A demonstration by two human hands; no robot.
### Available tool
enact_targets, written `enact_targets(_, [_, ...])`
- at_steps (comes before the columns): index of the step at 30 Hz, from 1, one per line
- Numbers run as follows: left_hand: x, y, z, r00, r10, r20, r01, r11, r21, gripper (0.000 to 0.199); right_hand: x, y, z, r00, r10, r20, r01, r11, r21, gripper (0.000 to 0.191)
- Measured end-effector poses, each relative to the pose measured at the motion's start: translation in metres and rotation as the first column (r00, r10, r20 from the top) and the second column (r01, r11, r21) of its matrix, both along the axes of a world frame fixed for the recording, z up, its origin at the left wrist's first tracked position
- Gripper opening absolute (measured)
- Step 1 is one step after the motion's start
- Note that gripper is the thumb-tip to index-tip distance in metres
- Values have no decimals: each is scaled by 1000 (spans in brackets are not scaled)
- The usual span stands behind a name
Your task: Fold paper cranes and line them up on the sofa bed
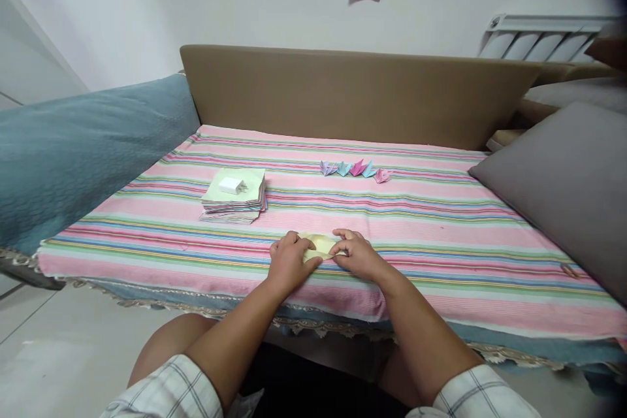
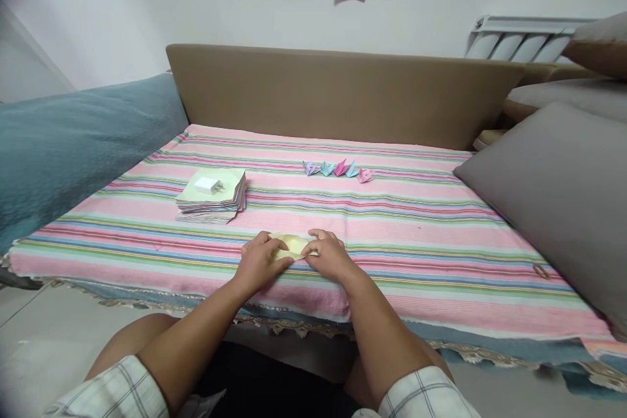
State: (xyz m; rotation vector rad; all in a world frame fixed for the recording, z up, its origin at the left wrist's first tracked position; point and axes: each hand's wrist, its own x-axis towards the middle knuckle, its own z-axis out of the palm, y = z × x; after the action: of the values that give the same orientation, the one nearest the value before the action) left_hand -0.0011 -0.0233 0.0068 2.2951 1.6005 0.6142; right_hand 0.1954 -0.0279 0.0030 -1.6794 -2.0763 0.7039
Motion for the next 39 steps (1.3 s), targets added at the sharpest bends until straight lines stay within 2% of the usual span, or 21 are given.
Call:
enact_targets(3, [-1,0,2,1000,-17,24,17,1000,-4,16,0,-2,4,999,29,-12,-30,999,-26,17])
enact_targets(13, [0,2,1,1000,3,18,-3,1000,-1,16,-2,1,1,999,-21,-40,22,1000,6,27])
enact_targets(22, [-2,3,-3,1000,16,-3,-16,1000,13,20,-10,0,2,996,-90,9,89,996,26,14])
enact_targets(30, [-1,5,-4,999,29,-18,-29,999,23,19,-13,1,3,992,-114,50,111,993,47,15])
enact_targets(35, [-1,5,-8,1000,7,-8,-6,997,83,21,-15,-1,4,989,-125,74,120,991,65,14])
enact_targets(39, [-1,-4,-13,999,38,15,-41,963,266,21,-15,-1,3,988,-129,85,123,990,72,14])
